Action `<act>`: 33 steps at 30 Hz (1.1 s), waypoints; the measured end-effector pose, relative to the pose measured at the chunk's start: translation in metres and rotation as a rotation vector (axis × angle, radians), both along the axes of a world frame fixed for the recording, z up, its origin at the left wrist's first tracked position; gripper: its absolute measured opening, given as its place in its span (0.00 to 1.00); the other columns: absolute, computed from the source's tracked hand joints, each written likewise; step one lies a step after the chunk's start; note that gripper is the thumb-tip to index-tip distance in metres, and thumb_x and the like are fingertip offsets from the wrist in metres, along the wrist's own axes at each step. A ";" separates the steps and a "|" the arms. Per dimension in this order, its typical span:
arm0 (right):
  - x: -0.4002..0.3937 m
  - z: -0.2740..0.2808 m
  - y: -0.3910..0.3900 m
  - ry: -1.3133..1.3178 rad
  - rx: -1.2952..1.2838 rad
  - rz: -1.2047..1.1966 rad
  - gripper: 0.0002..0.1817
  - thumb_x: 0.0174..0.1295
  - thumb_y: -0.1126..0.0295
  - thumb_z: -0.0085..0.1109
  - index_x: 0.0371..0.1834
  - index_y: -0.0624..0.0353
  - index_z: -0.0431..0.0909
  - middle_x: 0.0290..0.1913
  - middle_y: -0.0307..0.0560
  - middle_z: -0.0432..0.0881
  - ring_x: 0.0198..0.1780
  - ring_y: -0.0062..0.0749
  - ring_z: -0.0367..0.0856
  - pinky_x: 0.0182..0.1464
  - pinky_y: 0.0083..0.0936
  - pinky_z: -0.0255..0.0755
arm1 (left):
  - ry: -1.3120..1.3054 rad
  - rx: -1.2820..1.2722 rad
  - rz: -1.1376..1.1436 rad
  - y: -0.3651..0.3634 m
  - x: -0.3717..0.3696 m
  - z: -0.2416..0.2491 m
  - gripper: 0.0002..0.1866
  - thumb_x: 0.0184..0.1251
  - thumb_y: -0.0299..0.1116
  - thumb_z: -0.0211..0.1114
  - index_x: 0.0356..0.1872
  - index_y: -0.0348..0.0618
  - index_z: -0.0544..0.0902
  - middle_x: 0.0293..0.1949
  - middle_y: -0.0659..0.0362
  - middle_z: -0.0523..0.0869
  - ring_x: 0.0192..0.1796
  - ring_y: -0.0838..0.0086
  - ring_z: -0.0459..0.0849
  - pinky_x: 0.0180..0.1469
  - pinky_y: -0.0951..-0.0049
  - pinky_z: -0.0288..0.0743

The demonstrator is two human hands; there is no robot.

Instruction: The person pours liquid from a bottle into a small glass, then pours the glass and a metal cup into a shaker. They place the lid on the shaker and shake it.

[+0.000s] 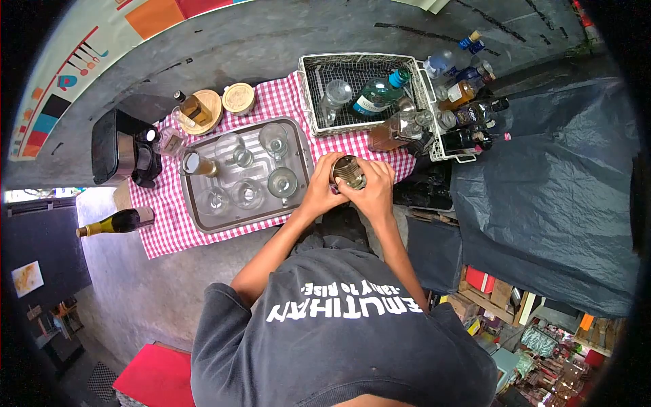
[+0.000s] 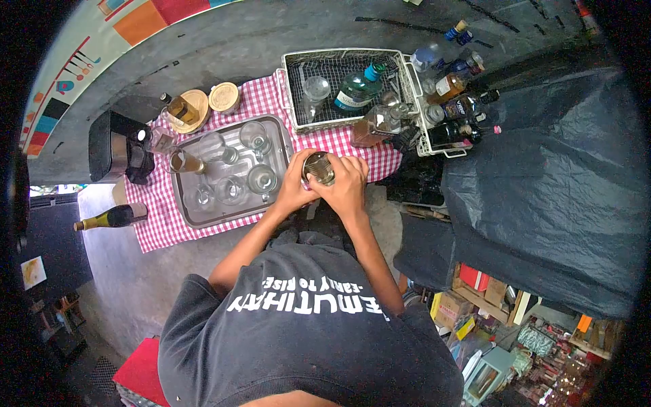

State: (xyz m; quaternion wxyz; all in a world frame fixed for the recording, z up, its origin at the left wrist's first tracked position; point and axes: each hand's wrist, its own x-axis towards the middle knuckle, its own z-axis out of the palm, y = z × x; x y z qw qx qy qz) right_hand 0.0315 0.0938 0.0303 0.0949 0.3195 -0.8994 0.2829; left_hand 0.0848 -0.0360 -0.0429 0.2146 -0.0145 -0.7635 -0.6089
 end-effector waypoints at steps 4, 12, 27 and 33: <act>-0.001 -0.003 0.000 -0.025 -0.042 0.007 0.27 0.42 0.57 0.74 0.44 0.63 0.82 0.37 0.49 0.82 0.44 0.44 0.77 0.59 0.42 0.62 | -0.018 0.016 -0.009 -0.001 0.000 0.002 0.43 0.39 0.29 0.76 0.62 0.33 0.67 0.58 0.44 0.73 0.62 0.51 0.73 0.64 0.59 0.67; 0.001 -0.005 0.000 -0.048 -0.036 -0.052 0.27 0.41 0.56 0.74 0.44 0.61 0.82 0.36 0.47 0.82 0.46 0.43 0.78 0.65 0.53 0.56 | -0.020 -0.009 -0.012 -0.001 -0.001 0.001 0.43 0.39 0.30 0.76 0.62 0.33 0.68 0.58 0.45 0.72 0.61 0.51 0.73 0.64 0.60 0.67; -0.003 0.003 0.003 0.003 -0.048 -0.047 0.24 0.40 0.58 0.74 0.39 0.60 0.81 0.28 0.44 0.79 0.36 0.40 0.78 0.53 0.39 0.65 | -0.039 -0.022 0.001 -0.002 -0.004 -0.002 0.42 0.43 0.32 0.76 0.63 0.34 0.67 0.59 0.47 0.73 0.62 0.54 0.74 0.64 0.60 0.68; -0.003 0.006 0.005 -0.193 -0.007 -0.093 0.27 0.41 0.55 0.74 0.42 0.60 0.82 0.32 0.46 0.82 0.42 0.42 0.80 0.63 0.52 0.60 | -0.052 0.009 0.002 -0.003 -0.007 -0.004 0.42 0.43 0.33 0.76 0.63 0.33 0.67 0.58 0.46 0.73 0.62 0.54 0.74 0.64 0.61 0.68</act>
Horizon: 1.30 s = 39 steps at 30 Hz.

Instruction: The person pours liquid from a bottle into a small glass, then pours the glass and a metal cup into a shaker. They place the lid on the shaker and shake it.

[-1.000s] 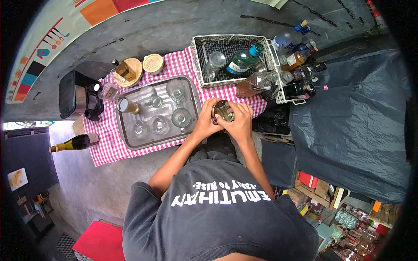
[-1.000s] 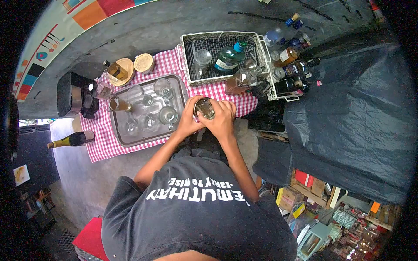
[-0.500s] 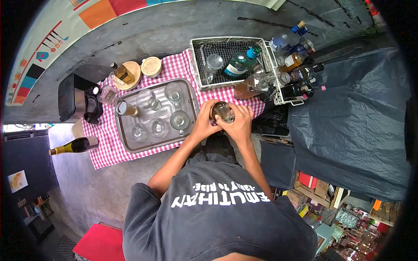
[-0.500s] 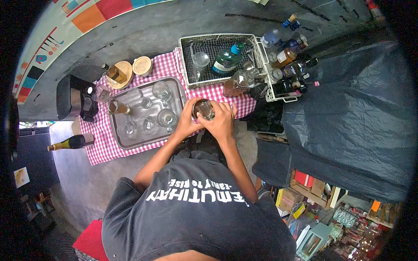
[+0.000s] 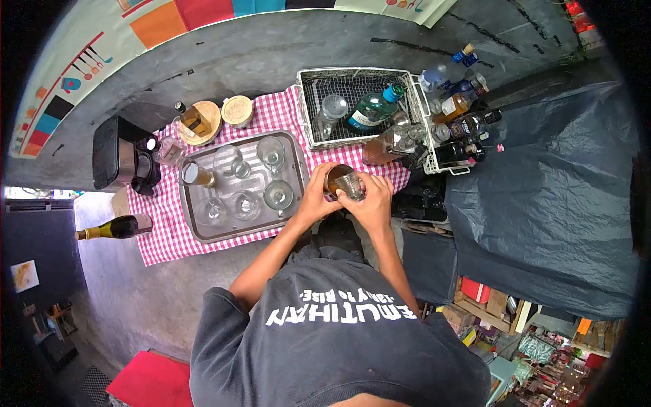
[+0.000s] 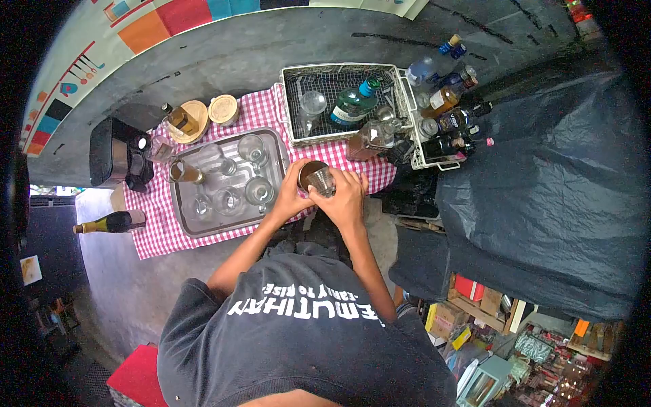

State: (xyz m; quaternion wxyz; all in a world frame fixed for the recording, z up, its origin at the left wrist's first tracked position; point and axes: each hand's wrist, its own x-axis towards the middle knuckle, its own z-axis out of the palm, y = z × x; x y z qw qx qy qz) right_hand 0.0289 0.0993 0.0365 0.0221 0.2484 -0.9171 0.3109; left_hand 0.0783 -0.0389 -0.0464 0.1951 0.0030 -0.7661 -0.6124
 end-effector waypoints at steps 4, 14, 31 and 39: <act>-0.002 0.005 0.000 0.029 -0.004 0.009 0.27 0.41 0.55 0.73 0.42 0.61 0.82 0.31 0.47 0.81 0.41 0.43 0.80 0.60 0.47 0.64 | -0.013 0.003 0.001 0.000 -0.001 -0.001 0.43 0.43 0.33 0.76 0.63 0.34 0.67 0.58 0.46 0.72 0.61 0.54 0.75 0.63 0.62 0.70; -0.007 0.039 0.001 -0.089 -0.035 0.045 0.25 0.43 0.59 0.73 0.42 0.65 0.82 0.34 0.56 0.82 0.39 0.49 0.81 0.44 0.40 0.74 | -0.010 0.017 0.032 0.000 -0.003 -0.005 0.44 0.42 0.33 0.77 0.63 0.33 0.66 0.59 0.46 0.72 0.62 0.53 0.74 0.64 0.62 0.68; -0.019 0.043 0.013 -0.379 0.075 0.042 0.26 0.49 0.51 0.70 0.32 0.69 0.82 0.24 0.63 0.81 0.28 0.53 0.84 0.32 0.39 0.74 | -0.019 0.004 -0.014 0.002 -0.005 -0.015 0.46 0.40 0.34 0.78 0.64 0.33 0.66 0.60 0.46 0.73 0.64 0.53 0.73 0.67 0.61 0.66; -0.005 0.014 0.020 -0.363 -0.163 -0.053 0.21 0.50 0.59 0.73 0.39 0.65 0.82 0.29 0.50 0.85 0.33 0.34 0.86 0.37 0.30 0.75 | -0.149 0.071 0.002 0.003 -0.005 -0.023 0.47 0.39 0.36 0.78 0.65 0.35 0.66 0.59 0.46 0.75 0.64 0.52 0.73 0.67 0.59 0.65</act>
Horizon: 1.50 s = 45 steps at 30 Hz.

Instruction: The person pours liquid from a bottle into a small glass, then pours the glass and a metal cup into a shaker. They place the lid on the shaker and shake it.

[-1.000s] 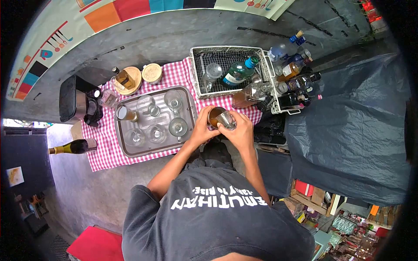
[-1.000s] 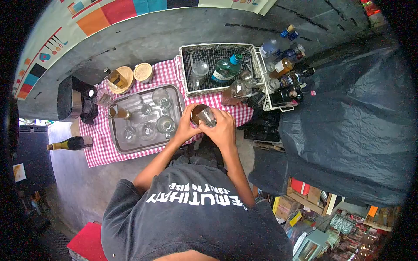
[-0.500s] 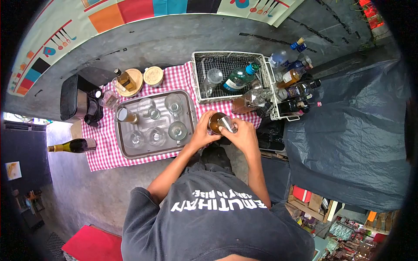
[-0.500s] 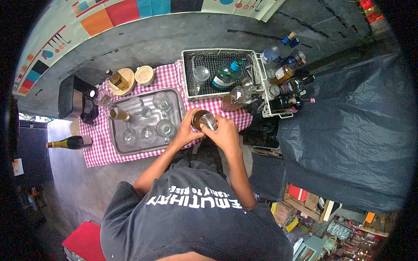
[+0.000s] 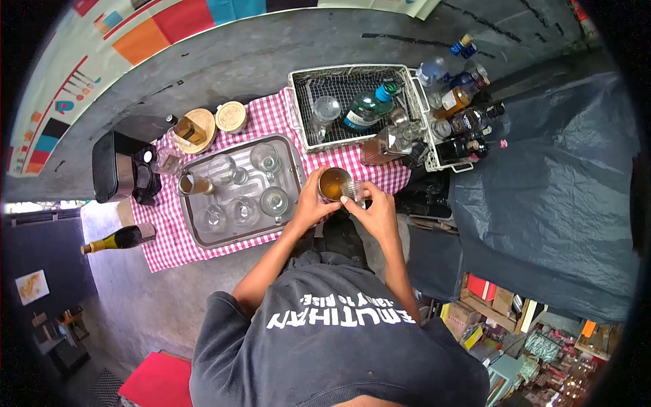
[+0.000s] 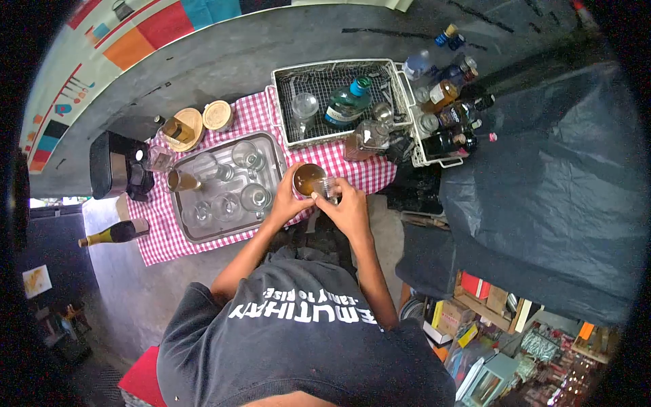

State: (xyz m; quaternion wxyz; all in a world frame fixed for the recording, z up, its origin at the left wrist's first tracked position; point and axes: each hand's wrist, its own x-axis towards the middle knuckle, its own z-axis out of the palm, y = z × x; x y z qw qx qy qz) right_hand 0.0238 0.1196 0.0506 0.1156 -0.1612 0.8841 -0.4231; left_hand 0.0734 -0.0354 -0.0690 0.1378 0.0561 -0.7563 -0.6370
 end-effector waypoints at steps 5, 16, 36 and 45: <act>0.006 -0.001 0.001 0.002 -0.069 -0.058 0.23 0.50 0.60 0.74 0.44 0.64 0.81 0.33 0.51 0.86 0.38 0.37 0.87 0.43 0.31 0.76 | -0.071 -0.072 0.038 -0.002 -0.001 0.005 0.46 0.39 0.37 0.79 0.63 0.36 0.66 0.58 0.46 0.76 0.63 0.52 0.74 0.65 0.57 0.66; -0.006 -0.019 0.013 -0.082 -0.177 -0.146 0.23 0.49 0.63 0.75 0.45 0.65 0.80 0.36 0.50 0.87 0.42 0.32 0.86 0.48 0.29 0.76 | -0.115 -0.072 -0.001 -0.021 -0.022 -0.001 0.46 0.42 0.34 0.78 0.65 0.33 0.64 0.54 0.42 0.79 0.58 0.51 0.79 0.61 0.59 0.72; -0.007 -0.053 0.032 -0.219 -0.288 -0.231 0.22 0.52 0.65 0.74 0.45 0.66 0.77 0.39 0.46 0.84 0.45 0.28 0.82 0.51 0.26 0.73 | -0.049 -0.506 -0.165 -0.037 -0.060 -0.027 0.50 0.31 0.27 0.80 0.64 0.32 0.66 0.59 0.43 0.75 0.63 0.48 0.72 0.66 0.58 0.67; -0.002 -0.072 0.033 -0.112 -0.287 -0.236 0.26 0.49 0.58 0.75 0.46 0.61 0.79 0.37 0.49 0.86 0.42 0.36 0.86 0.46 0.32 0.75 | -0.055 -0.463 -0.174 -0.031 -0.068 -0.030 0.50 0.33 0.25 0.79 0.65 0.34 0.65 0.60 0.45 0.74 0.64 0.48 0.72 0.66 0.59 0.67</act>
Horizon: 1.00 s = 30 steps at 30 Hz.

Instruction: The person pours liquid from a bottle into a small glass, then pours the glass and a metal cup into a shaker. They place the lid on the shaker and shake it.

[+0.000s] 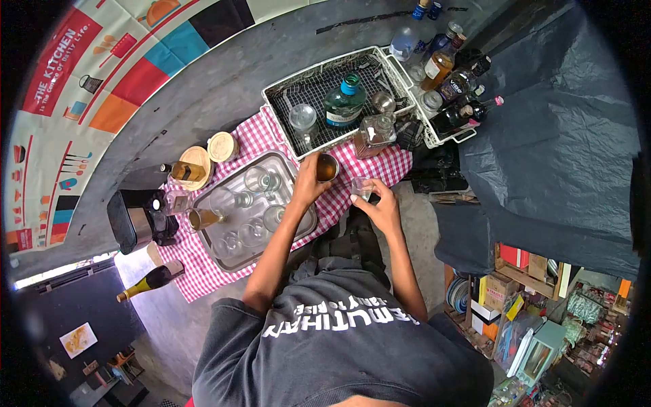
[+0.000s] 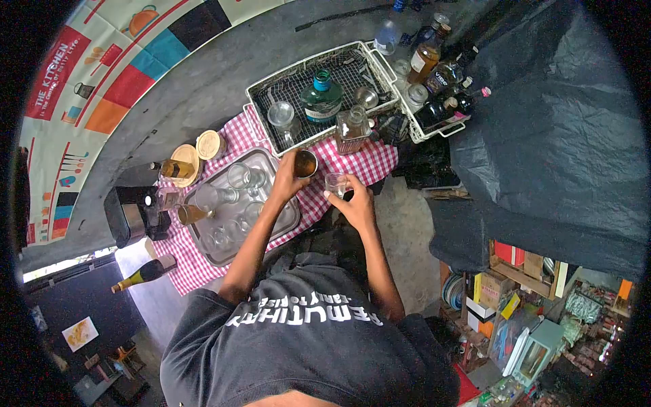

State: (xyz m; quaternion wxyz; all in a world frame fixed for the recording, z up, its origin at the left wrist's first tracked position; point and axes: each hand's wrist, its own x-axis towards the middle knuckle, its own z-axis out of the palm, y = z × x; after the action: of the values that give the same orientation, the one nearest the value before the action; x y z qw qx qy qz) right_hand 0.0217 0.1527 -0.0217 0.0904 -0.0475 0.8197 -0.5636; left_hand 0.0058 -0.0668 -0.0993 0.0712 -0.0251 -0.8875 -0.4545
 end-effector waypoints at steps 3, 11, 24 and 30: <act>0.002 0.002 0.001 -0.014 0.012 0.005 0.25 0.49 0.58 0.75 0.47 0.61 0.79 0.38 0.49 0.86 0.43 0.36 0.86 0.46 0.32 0.75 | 0.015 0.011 0.002 0.002 0.001 0.001 0.50 0.33 0.25 0.79 0.66 0.35 0.65 0.60 0.45 0.73 0.63 0.48 0.71 0.66 0.58 0.67; 0.006 0.005 0.002 -0.012 0.060 0.000 0.26 0.49 0.59 0.74 0.49 0.60 0.78 0.39 0.48 0.86 0.45 0.37 0.86 0.48 0.33 0.76 | 0.023 -0.102 0.164 0.015 0.017 0.028 0.49 0.37 0.27 0.78 0.67 0.37 0.63 0.61 0.43 0.70 0.63 0.45 0.69 0.66 0.56 0.64; 0.013 0.010 -0.007 0.051 0.086 0.162 0.29 0.51 0.61 0.73 0.53 0.62 0.73 0.46 0.53 0.85 0.50 0.44 0.85 0.51 0.37 0.75 | -0.132 0.343 -0.138 0.037 0.077 0.083 0.37 0.51 0.30 0.70 0.64 0.37 0.66 0.62 0.44 0.72 0.66 0.51 0.71 0.66 0.59 0.66; 0.022 0.011 -0.022 0.007 0.036 0.215 0.32 0.51 0.64 0.73 0.55 0.60 0.65 0.43 0.57 0.84 0.45 0.44 0.86 0.44 0.36 0.78 | -0.112 0.400 -0.060 0.050 0.082 0.071 0.32 0.53 0.26 0.68 0.63 0.38 0.68 0.55 0.43 0.80 0.58 0.51 0.80 0.57 0.61 0.75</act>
State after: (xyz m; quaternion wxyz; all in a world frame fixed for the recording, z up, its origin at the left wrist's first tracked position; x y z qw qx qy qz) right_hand 0.0441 0.1308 -0.0102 0.1483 -0.1357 0.8202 -0.5355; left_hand 0.0878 -0.0170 -0.0288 0.0117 -0.0113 -0.7811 -0.6243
